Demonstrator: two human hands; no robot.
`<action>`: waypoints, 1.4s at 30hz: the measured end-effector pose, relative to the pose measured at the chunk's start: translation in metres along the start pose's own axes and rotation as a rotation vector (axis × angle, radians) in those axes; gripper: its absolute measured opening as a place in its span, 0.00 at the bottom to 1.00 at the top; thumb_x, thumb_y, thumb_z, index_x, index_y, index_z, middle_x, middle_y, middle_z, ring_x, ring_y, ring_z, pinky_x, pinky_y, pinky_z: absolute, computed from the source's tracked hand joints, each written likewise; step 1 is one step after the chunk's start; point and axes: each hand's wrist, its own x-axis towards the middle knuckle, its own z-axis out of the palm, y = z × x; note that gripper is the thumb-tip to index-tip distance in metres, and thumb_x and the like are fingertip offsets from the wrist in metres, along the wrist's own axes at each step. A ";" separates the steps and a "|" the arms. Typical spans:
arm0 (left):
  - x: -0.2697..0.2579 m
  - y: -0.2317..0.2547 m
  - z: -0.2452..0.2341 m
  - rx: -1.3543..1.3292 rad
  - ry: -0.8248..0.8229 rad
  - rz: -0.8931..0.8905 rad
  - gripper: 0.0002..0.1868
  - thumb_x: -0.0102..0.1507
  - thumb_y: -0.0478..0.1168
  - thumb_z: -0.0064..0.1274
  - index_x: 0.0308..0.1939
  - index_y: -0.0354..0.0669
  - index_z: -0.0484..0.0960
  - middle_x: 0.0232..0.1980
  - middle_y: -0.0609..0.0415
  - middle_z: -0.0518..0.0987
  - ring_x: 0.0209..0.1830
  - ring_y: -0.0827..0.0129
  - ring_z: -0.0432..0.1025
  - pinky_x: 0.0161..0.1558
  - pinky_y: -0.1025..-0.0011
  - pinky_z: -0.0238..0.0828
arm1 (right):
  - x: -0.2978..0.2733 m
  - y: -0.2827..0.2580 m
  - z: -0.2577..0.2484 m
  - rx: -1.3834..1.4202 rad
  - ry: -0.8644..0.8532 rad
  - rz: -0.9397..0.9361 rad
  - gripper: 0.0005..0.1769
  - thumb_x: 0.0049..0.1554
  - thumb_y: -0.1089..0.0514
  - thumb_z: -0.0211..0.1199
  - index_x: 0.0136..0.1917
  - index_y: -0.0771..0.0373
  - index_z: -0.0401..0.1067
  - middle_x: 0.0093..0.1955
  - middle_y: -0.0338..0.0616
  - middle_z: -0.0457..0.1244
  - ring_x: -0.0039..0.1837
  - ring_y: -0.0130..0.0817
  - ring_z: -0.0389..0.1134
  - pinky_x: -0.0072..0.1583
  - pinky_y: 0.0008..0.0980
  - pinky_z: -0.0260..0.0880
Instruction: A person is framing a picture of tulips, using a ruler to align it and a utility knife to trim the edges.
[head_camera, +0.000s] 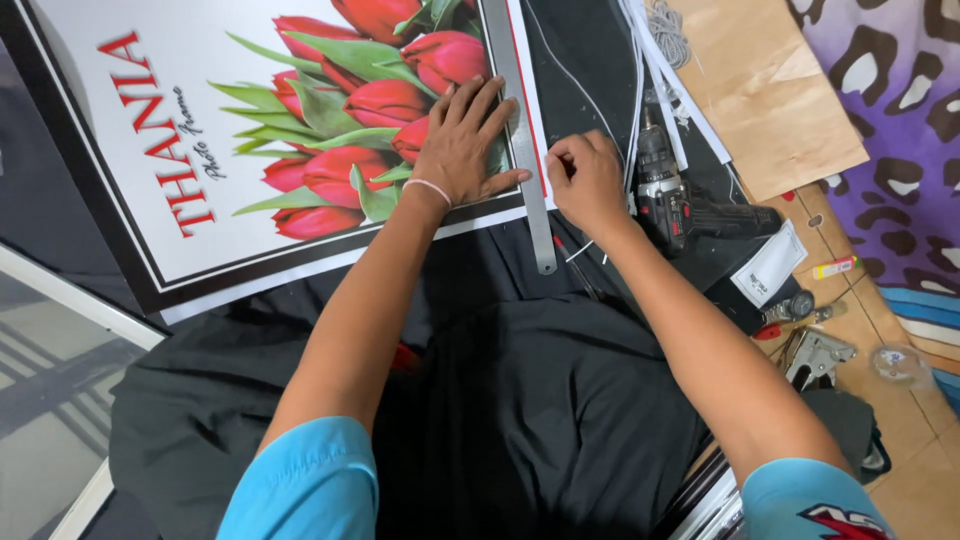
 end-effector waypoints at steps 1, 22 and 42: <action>0.001 0.000 -0.001 0.006 0.005 -0.002 0.47 0.66 0.79 0.40 0.72 0.47 0.67 0.78 0.45 0.61 0.76 0.47 0.55 0.69 0.44 0.53 | 0.004 0.001 -0.008 0.001 0.003 -0.008 0.04 0.62 0.59 0.59 0.47 0.58 0.73 0.45 0.45 0.61 0.54 0.49 0.62 0.55 0.46 0.63; 0.059 -0.025 -0.009 0.252 -0.171 0.034 0.50 0.59 0.80 0.48 0.66 0.42 0.70 0.60 0.47 0.69 0.58 0.51 0.62 0.58 0.45 0.57 | -0.017 0.012 -0.009 -0.161 0.014 -0.450 0.26 0.64 0.41 0.57 0.66 0.61 0.70 0.70 0.57 0.56 0.66 0.56 0.61 0.61 0.55 0.61; 0.049 -0.028 -0.006 0.172 -0.055 0.042 0.52 0.65 0.83 0.33 0.78 0.50 0.64 0.76 0.50 0.63 0.71 0.51 0.57 0.68 0.39 0.46 | -0.028 0.022 -0.003 -0.151 -0.027 -0.399 0.32 0.68 0.40 0.56 0.79 0.56 0.60 0.82 0.60 0.48 0.77 0.62 0.58 0.68 0.59 0.62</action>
